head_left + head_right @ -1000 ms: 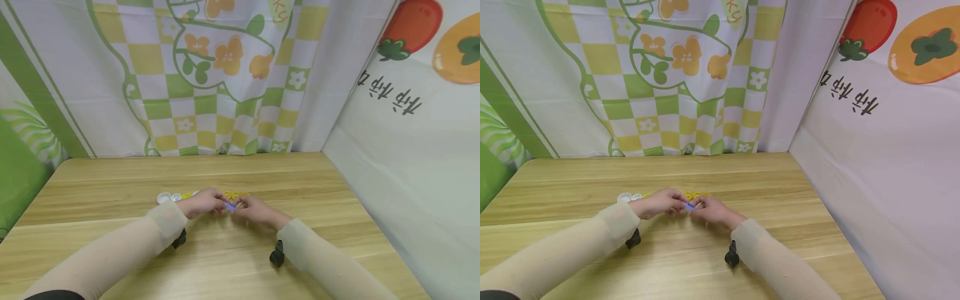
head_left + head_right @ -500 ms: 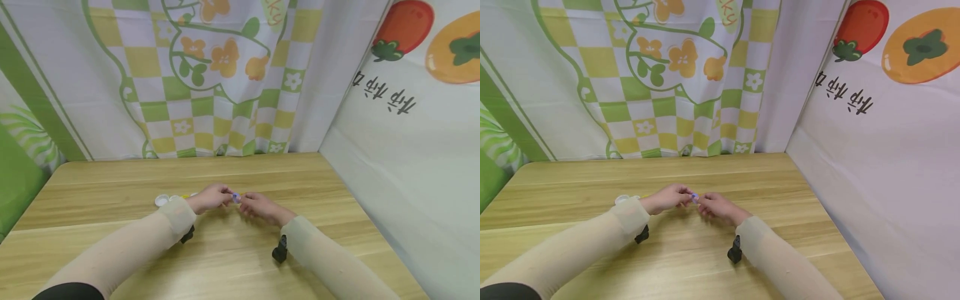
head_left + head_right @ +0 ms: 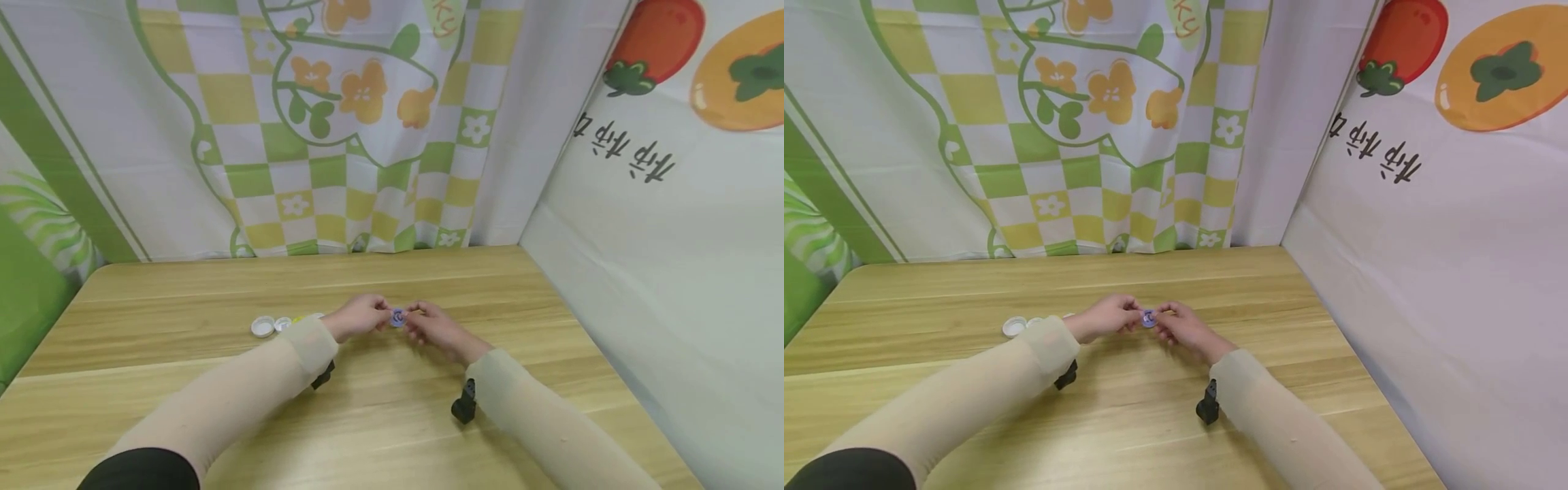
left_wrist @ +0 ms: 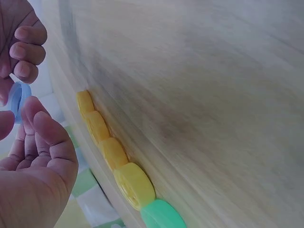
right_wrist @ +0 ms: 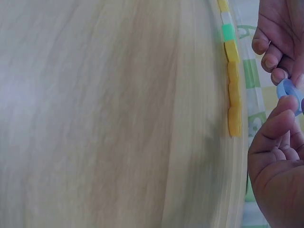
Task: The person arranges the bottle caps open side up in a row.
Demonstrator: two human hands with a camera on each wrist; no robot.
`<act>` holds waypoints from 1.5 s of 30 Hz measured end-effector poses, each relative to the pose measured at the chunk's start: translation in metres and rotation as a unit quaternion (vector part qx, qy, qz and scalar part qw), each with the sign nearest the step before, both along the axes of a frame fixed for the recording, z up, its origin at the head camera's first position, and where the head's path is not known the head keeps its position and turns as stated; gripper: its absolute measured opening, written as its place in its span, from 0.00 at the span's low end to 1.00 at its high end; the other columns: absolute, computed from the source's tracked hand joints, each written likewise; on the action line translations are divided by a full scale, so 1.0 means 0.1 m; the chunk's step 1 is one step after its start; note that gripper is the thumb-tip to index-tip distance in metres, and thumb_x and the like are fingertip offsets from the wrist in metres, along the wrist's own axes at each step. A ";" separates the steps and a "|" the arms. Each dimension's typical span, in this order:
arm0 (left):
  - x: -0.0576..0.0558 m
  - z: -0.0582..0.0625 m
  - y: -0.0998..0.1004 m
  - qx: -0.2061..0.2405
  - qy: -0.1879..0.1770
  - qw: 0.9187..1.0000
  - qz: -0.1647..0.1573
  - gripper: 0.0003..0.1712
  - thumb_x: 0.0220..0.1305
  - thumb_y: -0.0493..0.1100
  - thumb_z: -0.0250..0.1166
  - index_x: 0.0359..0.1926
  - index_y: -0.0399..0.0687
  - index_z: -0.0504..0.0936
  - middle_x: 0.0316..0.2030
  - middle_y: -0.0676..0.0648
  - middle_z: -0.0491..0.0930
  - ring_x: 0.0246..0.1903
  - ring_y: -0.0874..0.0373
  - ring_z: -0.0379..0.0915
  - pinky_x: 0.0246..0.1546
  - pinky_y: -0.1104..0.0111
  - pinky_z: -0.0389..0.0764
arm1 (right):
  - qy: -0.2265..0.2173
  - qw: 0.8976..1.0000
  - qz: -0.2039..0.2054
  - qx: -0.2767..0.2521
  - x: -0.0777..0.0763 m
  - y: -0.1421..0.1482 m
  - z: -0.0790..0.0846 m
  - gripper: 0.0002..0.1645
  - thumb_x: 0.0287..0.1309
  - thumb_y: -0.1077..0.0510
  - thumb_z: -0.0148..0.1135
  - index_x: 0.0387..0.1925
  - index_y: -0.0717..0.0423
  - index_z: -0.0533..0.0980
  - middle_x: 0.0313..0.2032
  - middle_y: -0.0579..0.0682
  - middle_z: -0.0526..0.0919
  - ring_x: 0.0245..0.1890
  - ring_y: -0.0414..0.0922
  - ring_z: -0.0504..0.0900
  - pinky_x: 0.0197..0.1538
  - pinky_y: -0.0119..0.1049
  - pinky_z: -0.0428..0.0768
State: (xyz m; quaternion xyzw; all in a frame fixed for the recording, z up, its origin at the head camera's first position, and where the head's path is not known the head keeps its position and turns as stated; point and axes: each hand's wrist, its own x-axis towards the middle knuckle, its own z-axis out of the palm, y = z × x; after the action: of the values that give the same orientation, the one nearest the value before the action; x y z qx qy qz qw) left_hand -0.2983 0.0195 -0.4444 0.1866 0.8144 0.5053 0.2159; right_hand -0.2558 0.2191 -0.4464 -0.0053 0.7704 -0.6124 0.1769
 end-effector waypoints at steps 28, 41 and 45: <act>-0.13 0.02 0.43 0.038 -0.055 0.997 0.042 0.15 0.75 0.35 0.54 0.52 0.28 0.81 0.41 0.40 0.81 0.42 0.47 0.80 0.50 0.56 0.83 | -0.010 0.997 -0.074 -0.024 -0.08 0.22 -0.03 0.14 0.78 0.64 0.50 0.57 0.70 0.69 0.37 0.53 0.80 0.30 0.37 0.75 0.33 0.26 0.75; -0.17 0.03 0.47 0.038 -0.112 0.992 0.045 0.15 0.75 0.37 0.52 0.47 0.29 0.81 0.30 0.47 0.77 0.30 0.58 0.75 0.40 0.66 0.82 | -0.001 0.997 -0.074 -0.021 -0.11 0.19 -0.12 0.18 0.75 0.67 0.49 0.61 0.69 0.68 0.33 0.53 0.79 0.28 0.39 0.75 0.29 0.25 0.73; -0.18 0.05 0.46 0.031 -0.132 0.990 0.032 0.15 0.76 0.39 0.51 0.46 0.30 0.79 0.31 0.47 0.77 0.30 0.58 0.74 0.37 0.67 0.80 | -0.011 0.997 -0.078 -0.025 -0.11 0.19 -0.15 0.18 0.74 0.67 0.49 0.61 0.69 0.68 0.33 0.54 0.79 0.28 0.39 0.75 0.29 0.25 0.73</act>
State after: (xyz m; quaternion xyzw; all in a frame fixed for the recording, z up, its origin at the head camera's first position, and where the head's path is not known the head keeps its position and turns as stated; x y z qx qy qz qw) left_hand -0.3168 0.0659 -0.4390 0.0989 0.7680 0.5574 0.2996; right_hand -0.2672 0.2380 -0.4617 0.0567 0.7507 -0.6438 0.1371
